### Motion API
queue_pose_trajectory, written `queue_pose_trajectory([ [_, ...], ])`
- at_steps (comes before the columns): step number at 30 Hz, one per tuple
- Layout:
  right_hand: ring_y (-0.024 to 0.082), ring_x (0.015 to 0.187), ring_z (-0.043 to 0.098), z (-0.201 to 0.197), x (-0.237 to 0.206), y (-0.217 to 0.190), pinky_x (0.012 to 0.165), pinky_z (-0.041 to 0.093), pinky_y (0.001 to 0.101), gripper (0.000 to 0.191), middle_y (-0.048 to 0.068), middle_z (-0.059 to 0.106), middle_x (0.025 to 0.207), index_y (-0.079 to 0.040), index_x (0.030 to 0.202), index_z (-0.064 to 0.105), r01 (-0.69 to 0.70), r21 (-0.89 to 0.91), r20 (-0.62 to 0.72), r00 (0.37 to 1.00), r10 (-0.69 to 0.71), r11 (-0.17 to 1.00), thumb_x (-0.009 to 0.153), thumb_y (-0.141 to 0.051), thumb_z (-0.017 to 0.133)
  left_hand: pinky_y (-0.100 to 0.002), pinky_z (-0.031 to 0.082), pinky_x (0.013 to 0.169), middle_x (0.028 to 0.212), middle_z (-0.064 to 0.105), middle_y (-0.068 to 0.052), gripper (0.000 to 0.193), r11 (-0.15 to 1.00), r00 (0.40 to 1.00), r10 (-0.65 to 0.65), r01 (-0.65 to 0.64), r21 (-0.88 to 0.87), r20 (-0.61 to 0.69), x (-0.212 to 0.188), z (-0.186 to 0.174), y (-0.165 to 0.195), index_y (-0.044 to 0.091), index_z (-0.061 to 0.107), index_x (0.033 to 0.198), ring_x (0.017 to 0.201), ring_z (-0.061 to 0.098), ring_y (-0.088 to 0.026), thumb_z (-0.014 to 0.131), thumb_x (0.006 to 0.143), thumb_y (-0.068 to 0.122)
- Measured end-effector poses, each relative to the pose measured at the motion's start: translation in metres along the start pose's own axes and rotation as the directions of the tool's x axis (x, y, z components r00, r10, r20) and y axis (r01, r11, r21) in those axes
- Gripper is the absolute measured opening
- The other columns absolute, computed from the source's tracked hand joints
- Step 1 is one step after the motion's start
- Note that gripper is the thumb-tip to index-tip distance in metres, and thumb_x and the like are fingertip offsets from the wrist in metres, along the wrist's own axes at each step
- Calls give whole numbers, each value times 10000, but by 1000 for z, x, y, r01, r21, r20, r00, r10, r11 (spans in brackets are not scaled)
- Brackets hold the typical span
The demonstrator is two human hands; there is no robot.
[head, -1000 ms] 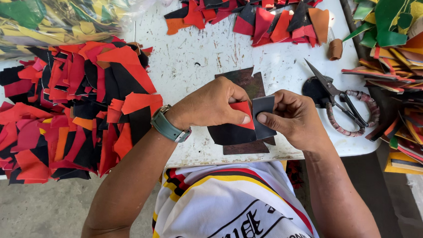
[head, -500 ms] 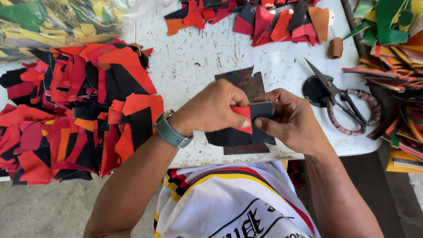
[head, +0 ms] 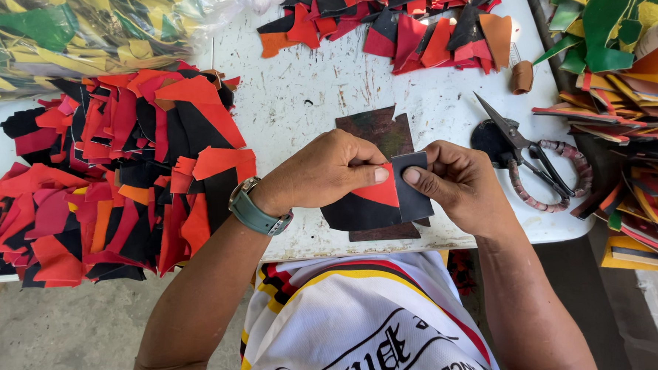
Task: The person repeatedly picks red and black cut pieces from a table, aligns them, folds them together, and places the assembled units into a growing pile. The person handles the pieces by hand without visible tools and works at a white table outdoors.
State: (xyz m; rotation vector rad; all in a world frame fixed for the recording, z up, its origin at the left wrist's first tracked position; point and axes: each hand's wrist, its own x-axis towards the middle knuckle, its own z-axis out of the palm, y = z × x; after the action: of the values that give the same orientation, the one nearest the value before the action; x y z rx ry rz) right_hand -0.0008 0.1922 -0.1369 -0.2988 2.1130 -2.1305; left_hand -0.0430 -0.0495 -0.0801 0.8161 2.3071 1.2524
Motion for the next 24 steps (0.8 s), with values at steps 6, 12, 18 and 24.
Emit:
queue_pose_trajectory([
  [6, 12, 704, 511, 1, 0, 0, 611, 420, 191, 113, -49, 629, 783, -18, 908, 664, 54, 42, 2, 999, -54, 998, 964, -88, 734, -270, 435, 543, 647, 622, 0, 247, 999, 999, 20, -21, -35, -35, 0, -1, 2, 29, 778, 1007, 607, 496, -40, 681, 949, 250],
  [12, 14, 706, 525, 3, 2, -2, 602, 429, 198, 118, -39, 644, 785, -12, 922, 672, 32, 16, 33, 999, -32, 999, 963, -104, 734, -263, 450, 540, 641, 646, 24, 237, 999, 997, 39, -40, -8, -70, -1, 2, 2, 24, 772, 985, 592, 526, -29, 678, 936, 235],
  [18, 14, 746, 552, 5, -1, -7, 658, 477, 187, 180, -30, 675, 831, 4, 1062, 716, 94, -69, -13, 995, -95, 993, 1000, -162, 683, -274, 410, 517, 615, 582, 14, 243, 999, 997, 23, -27, -43, -77, -1, 2, 7, 22, 772, 968, 583, 477, -38, 679, 951, 246],
  [24, 17, 739, 547, 5, -2, -8, 654, 478, 190, 189, -24, 685, 831, 8, 1066, 724, 113, -50, -24, 993, -114, 992, 1004, -165, 682, -265, 412, 523, 625, 583, 15, 226, 996, 992, 53, -61, -69, -113, -3, 5, 11, 17, 767, 955, 592, 477, -36, 685, 950, 227],
])
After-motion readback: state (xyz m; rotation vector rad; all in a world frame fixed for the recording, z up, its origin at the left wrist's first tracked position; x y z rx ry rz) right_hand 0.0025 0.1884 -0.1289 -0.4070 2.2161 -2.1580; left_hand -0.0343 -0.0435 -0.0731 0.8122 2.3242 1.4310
